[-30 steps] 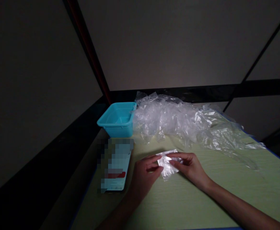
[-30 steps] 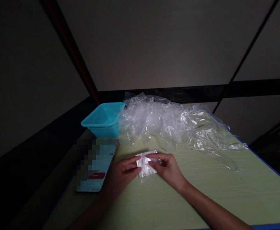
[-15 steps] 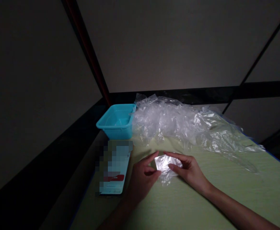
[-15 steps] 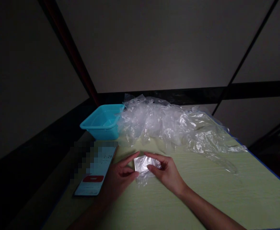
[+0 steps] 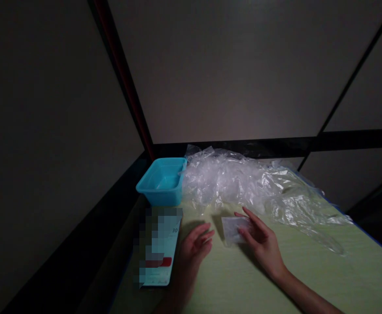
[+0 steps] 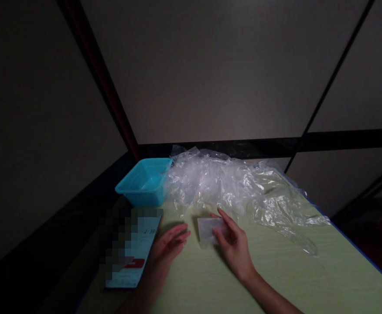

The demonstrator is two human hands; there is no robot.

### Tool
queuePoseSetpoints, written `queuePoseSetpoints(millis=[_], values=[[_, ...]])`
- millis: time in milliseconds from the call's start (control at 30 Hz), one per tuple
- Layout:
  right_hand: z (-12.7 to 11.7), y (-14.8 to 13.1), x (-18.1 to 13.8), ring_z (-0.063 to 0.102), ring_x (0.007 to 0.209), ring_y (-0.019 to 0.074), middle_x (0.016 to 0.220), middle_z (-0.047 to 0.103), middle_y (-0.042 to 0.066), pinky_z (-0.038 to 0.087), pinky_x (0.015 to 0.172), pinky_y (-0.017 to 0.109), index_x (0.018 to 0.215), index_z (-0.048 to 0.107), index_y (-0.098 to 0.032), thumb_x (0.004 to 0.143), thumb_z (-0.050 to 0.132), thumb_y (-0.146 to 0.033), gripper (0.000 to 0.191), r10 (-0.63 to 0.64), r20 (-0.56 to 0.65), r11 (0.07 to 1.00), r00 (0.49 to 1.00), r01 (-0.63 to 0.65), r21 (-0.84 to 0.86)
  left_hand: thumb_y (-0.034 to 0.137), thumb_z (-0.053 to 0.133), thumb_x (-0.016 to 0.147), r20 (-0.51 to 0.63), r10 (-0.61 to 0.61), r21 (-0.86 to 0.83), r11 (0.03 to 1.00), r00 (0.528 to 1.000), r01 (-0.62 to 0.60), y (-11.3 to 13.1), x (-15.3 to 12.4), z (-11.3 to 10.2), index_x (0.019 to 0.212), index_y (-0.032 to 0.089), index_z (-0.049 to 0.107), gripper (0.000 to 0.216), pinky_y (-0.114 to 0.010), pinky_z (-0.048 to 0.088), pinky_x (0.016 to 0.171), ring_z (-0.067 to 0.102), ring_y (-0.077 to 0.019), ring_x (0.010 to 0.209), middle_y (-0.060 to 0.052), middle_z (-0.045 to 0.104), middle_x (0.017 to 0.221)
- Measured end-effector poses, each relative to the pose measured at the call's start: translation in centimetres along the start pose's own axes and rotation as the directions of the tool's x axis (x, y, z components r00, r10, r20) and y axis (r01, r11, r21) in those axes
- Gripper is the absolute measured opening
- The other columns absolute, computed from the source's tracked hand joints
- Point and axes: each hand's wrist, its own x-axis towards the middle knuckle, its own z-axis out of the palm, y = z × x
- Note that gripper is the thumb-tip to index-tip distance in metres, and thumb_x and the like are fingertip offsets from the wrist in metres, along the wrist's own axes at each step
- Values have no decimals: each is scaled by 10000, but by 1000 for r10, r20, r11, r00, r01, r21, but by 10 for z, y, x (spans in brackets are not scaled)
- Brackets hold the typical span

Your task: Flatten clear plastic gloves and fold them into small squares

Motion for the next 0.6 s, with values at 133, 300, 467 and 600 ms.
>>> queuePoseSetpoints(millis=[133,300,467,600], values=[[-3,-5,2,643,935,213,1101,647,92,522,822,359,1346,360,-245,837,539,-184,543,-349,-19,894,937,326,-307,304,653,693,361,-218,-396,844,907,361,-9,-3,-7,982,130,674,338,-351,279,1049,498,-255,1163,-118,623,1143],[4,-19,4,643,937,203,1103,645,64,549,758,301,1168,565,-253,852,480,-116,355,-589,584,382,558,830,-408,372,592,757,532,-256,-562,605,807,563,3,-5,3,977,137,674,332,-307,319,1010,565,-193,1064,-83,651,1081],[27,-31,6,651,908,200,978,697,70,563,749,314,893,641,-167,865,473,-130,174,-713,609,119,348,916,-384,234,486,860,403,-378,-674,493,833,550,21,2,12,813,116,661,217,-196,436,791,620,-108,799,-56,671,821],[39,-37,6,624,969,210,1015,686,65,537,820,327,882,615,-139,856,497,-120,123,-705,624,135,336,928,-347,148,361,915,302,-436,-660,546,848,516,29,7,8,863,72,646,300,-149,439,705,624,-90,744,-80,665,819]])
